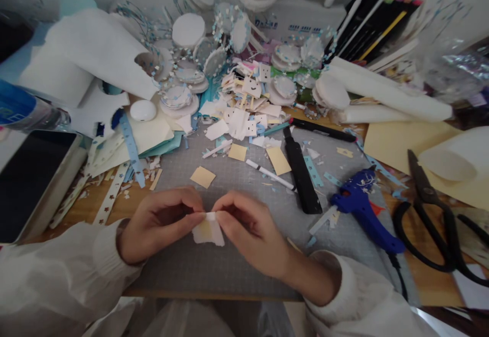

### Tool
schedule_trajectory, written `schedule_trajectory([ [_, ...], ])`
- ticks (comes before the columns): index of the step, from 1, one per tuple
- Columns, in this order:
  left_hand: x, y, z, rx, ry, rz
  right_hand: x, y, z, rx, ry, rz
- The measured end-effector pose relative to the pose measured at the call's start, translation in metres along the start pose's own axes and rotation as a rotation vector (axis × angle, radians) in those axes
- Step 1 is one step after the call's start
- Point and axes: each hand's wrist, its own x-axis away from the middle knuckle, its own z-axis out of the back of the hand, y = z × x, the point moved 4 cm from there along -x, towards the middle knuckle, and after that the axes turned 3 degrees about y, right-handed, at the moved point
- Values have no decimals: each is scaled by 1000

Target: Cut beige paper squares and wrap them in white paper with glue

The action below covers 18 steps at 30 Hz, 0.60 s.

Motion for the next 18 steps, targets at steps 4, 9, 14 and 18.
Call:
schedule_trajectory([
  [4, -1, 1, 0, -28, 2, -13, 2, 5, -1, 32, 28, -17],
  [9, -2, -1, -2, 25, -22, 51, 3, 4, -1, 51, 71, -5],
  [14, -1, 0, -3, 21, -68, 40, 1, 4, 1, 58, 68, 12],
  [18, 0, -1, -4, -4, -73, 28, 0, 1, 3, 126, 37, 51],
])
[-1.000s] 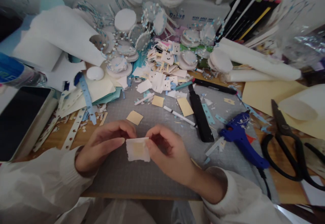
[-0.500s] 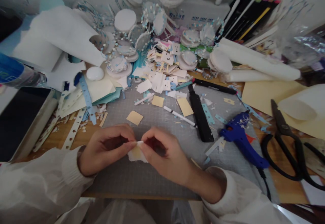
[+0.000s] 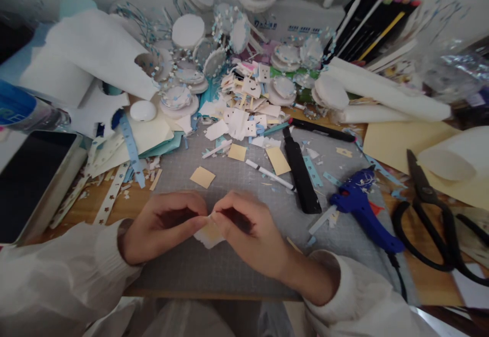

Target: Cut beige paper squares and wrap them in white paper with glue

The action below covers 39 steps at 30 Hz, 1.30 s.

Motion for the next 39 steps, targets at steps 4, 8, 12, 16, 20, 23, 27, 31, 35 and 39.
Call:
schedule_trajectory([
  [4, 0, -1, 1, -17, 33, -16, -1, -2, 0, -34, -13, -30],
  [8, -1, -1, 5, -8, 115, -38, 0, 2, -4, -118, -9, -108],
  [12, -1, 0, 6, 28, 119, -6, 2, 6, -6, -74, -33, -91],
  [16, -2, 1, 5, 67, 82, 36, 1, 5, -3, -12, -30, -57],
  [20, -1, -2, 4, 112, 119, 50, 0, 0, -1, -25, 16, -2],
  [23, -1, -5, 5, 204, 166, 59, 0, 2, -2, -158, 76, -43],
  [27, -3, -7, 5, 330, 162, 135, 1, 7, -4, -262, 91, -140],
  [31, -2, -8, 1, 364, 87, 207, -1, 6, 6, -226, 222, -141],
  [35, 2, -8, -2, 392, -6, 230, -2, 5, 12, -201, 257, -117],
  [39, 2, -7, 1, 439, -1, 184, 0, 5, 11, -226, 265, -109],
])
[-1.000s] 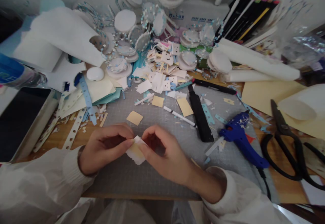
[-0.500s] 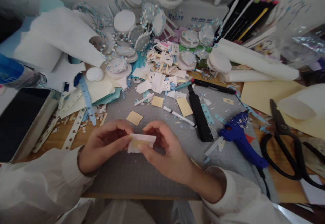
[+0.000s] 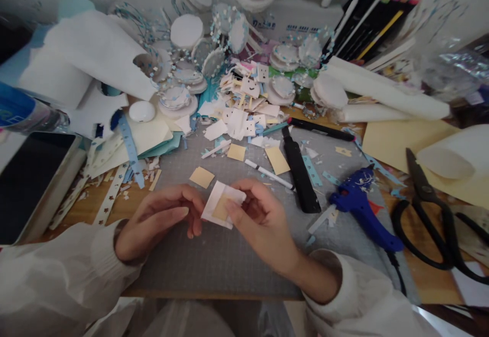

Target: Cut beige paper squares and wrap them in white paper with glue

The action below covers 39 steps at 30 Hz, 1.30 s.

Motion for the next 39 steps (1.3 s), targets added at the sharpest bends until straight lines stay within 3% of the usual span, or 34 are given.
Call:
schedule_trajectory([
  [8, -2, 0, -1, -118, 48, -58, 4, -3, -10, 47, -175, 25],
  [13, 1, 0, -2, -135, 86, -20, 1, -7, -2, 142, -144, 68],
  [18, 15, -6, -4, -116, 181, 111, 16, -18, 18, 535, -180, 373],
  [21, 28, -10, -5, -213, 233, 91, 42, -25, 37, 801, -246, 541],
  [23, 38, -12, -4, -315, 256, 38, 59, -30, 57, 940, -136, 574],
  [25, 48, -13, -3, -473, 252, -25, 72, -31, 82, 1103, 61, 531],
  [28, 63, -10, 0, -853, 238, -216, 83, -27, 118, 1344, 331, 448],
  [31, 81, -4, 0, -1195, 270, -485, 86, -19, 138, 1495, 431, 410],
  [33, 92, -3, -3, -1309, 254, -605, 86, -15, 144, 1560, 479, 392],
  [39, 101, -18, -11, -1510, 170, -647, 78, -12, 142, 1828, 520, 219],
])
